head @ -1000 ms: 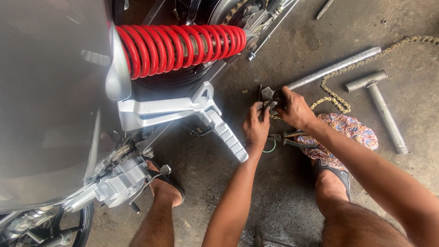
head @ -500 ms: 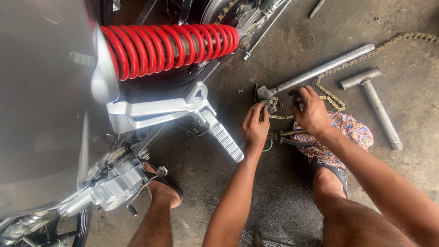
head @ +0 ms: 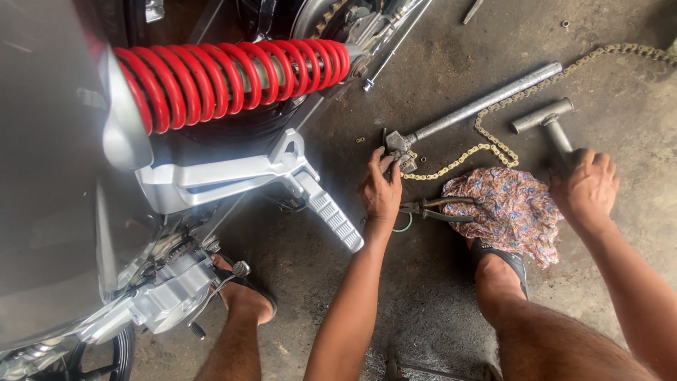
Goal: The person uses pliers and a hammer to remove a master link from a motorcycle chain. They repeatedly position the chain link in the pliers and strike the pliers with the hammer to dislodge the link pin, then separate the chain ends.
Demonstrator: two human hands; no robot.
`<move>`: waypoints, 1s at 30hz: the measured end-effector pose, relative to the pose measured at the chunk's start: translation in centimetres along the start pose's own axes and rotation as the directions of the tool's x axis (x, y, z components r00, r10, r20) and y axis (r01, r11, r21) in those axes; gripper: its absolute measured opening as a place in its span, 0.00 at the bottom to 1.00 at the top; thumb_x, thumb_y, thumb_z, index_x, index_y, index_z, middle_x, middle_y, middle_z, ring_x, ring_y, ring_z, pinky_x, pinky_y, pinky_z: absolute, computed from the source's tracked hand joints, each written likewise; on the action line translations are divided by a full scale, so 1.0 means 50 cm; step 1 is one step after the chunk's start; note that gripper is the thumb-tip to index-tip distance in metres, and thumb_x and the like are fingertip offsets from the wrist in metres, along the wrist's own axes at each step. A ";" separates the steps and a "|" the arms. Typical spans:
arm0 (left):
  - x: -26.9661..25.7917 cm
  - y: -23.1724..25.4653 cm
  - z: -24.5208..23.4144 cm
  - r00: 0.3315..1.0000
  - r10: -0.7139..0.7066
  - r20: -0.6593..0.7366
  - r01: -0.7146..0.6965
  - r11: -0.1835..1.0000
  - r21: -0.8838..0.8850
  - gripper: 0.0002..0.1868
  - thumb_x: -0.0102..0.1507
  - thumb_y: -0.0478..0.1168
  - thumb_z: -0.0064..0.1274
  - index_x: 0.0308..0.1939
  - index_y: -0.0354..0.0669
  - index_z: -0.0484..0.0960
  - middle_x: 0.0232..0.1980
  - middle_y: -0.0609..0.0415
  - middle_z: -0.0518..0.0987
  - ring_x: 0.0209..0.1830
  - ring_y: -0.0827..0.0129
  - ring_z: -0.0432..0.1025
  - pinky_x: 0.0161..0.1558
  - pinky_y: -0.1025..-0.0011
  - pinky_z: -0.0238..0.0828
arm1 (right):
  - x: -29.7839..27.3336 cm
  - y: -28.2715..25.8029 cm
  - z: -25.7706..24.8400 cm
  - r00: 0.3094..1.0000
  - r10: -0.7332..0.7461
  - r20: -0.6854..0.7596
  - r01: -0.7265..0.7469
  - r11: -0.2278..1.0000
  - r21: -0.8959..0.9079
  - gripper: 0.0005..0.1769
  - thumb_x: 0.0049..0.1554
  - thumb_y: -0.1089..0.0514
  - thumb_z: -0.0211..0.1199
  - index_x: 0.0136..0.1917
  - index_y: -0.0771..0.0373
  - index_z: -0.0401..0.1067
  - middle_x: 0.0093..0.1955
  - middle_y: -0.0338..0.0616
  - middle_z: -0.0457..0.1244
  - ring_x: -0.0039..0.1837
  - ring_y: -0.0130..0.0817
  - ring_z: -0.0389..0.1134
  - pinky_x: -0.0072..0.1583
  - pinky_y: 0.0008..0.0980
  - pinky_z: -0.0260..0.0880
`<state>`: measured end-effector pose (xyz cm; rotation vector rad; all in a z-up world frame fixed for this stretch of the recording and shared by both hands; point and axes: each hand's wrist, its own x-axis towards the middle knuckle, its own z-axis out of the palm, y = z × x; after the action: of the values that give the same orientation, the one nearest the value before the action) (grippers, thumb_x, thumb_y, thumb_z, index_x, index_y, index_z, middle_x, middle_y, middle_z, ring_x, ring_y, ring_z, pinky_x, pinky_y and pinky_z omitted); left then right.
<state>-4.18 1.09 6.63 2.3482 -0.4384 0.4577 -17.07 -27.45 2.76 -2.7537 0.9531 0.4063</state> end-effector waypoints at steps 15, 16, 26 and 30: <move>0.000 0.018 0.017 0.998 -0.028 0.060 0.030 0.999 -0.038 0.14 0.59 0.34 0.50 0.45 0.41 0.64 0.38 0.51 0.77 0.35 0.67 0.75 0.33 0.76 0.72 | -0.063 -0.157 -0.195 0.971 -0.061 0.232 -0.100 0.774 0.625 0.11 0.59 0.60 0.45 0.51 0.71 0.56 0.41 0.59 0.60 0.32 0.44 0.62 0.30 0.39 0.69; -0.003 0.014 0.021 0.998 -0.028 0.062 0.030 0.999 -0.041 0.14 0.59 0.34 0.50 0.45 0.41 0.64 0.38 0.51 0.77 0.35 0.67 0.75 0.33 0.76 0.72 | -0.066 -0.166 -0.191 0.971 -0.058 0.232 -0.103 0.775 0.624 0.11 0.59 0.60 0.45 0.51 0.71 0.56 0.41 0.59 0.60 0.32 0.44 0.62 0.30 0.39 0.69; -0.007 -0.009 0.044 0.992 -0.114 0.056 0.109 0.990 0.089 0.17 0.50 0.36 0.55 0.40 0.45 0.67 0.27 0.60 0.77 0.26 0.71 0.74 0.29 0.75 0.71 | -0.095 -0.279 -0.189 0.829 -0.494 0.261 0.233 0.730 0.642 0.16 0.51 0.51 0.52 0.45 0.65 0.61 0.32 0.65 0.62 0.38 0.60 0.66 0.40 0.51 0.65; -0.010 -0.014 0.042 0.983 -0.161 0.090 0.153 0.984 0.091 0.20 0.48 0.37 0.55 0.42 0.43 0.66 0.27 0.58 0.77 0.26 0.67 0.74 0.29 0.70 0.70 | -0.096 -0.295 -0.185 0.796 -0.510 0.326 0.249 0.766 0.592 0.17 0.52 0.49 0.50 0.47 0.64 0.60 0.34 0.67 0.62 0.41 0.63 0.66 0.41 0.55 0.64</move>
<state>-3.89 0.23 4.52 2.4710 -0.2805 0.2933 -9.65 -15.86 14.43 -2.1102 0.2748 0.5986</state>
